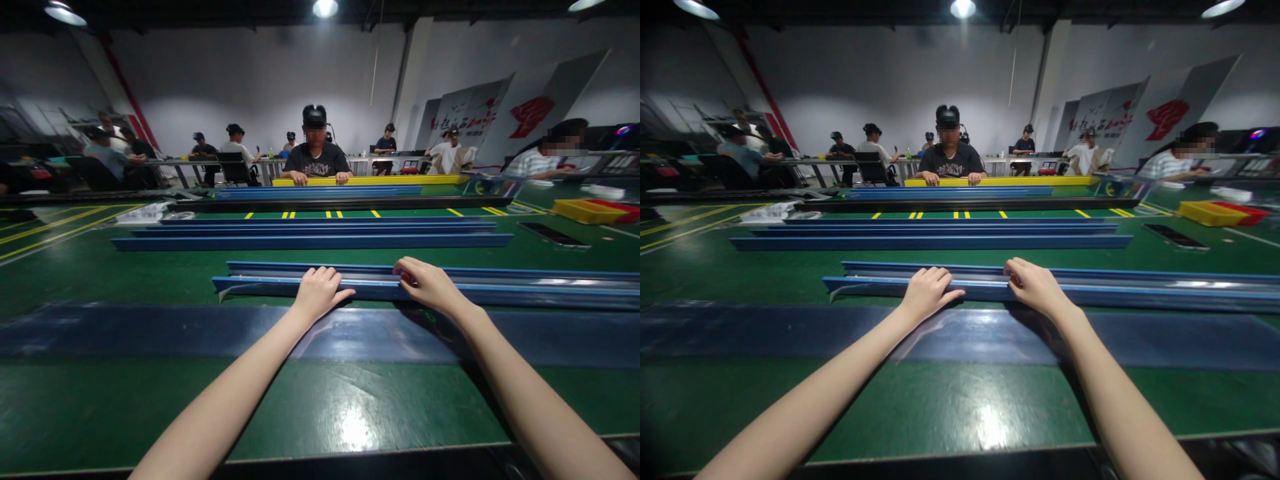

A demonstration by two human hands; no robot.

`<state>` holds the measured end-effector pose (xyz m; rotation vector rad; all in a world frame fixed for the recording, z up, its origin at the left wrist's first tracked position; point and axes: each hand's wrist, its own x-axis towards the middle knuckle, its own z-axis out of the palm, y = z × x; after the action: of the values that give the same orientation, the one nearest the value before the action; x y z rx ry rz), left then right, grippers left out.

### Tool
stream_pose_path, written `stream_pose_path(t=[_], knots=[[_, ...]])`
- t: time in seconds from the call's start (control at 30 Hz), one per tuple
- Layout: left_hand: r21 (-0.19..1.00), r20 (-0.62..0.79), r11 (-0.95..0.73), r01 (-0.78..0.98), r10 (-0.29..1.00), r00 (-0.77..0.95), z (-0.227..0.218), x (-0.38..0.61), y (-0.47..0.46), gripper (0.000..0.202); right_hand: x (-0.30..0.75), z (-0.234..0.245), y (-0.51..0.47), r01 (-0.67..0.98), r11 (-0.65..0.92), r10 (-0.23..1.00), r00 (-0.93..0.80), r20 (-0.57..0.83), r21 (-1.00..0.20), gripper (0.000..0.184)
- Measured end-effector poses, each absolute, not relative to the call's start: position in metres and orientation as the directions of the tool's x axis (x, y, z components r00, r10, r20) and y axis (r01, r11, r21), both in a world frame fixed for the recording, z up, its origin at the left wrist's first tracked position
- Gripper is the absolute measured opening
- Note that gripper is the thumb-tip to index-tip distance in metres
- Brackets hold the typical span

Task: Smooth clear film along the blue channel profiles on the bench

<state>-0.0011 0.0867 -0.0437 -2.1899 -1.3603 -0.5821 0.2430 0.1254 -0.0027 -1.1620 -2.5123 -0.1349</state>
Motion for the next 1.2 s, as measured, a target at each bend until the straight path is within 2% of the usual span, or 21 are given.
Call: stream_pose_path(t=[0.37,0.67,0.83,1.2], knots=[[-0.164,0.592,-0.391,0.906,0.695,0.407,-0.0452,-0.0006,0.0879,0.041,0.2432,-0.0015,0.1244,0.751,0.655,0.720,-0.587,0.372,-0.083,0.015],[-0.173,0.587,-0.384,0.907,0.699,0.408,-0.0442,-0.0012,0.0872,0.041,0.2435,-0.0038,0.1261,0.790,0.613,0.758,-0.580,0.299,-0.020,0.020],[-0.164,0.586,-0.390,0.906,0.700,0.408,-0.0440,-0.0013,0.0871,0.039,0.2437,-0.0044,0.1277,0.770,0.637,0.750,-0.609,0.258,-0.031,0.027],[-0.194,0.590,-0.375,0.906,0.693,0.414,-0.0436,-0.0009,0.0870,0.041,0.2426,-0.0029,0.1265,0.781,0.624,0.761,-0.604,0.239,-0.014,0.026]])
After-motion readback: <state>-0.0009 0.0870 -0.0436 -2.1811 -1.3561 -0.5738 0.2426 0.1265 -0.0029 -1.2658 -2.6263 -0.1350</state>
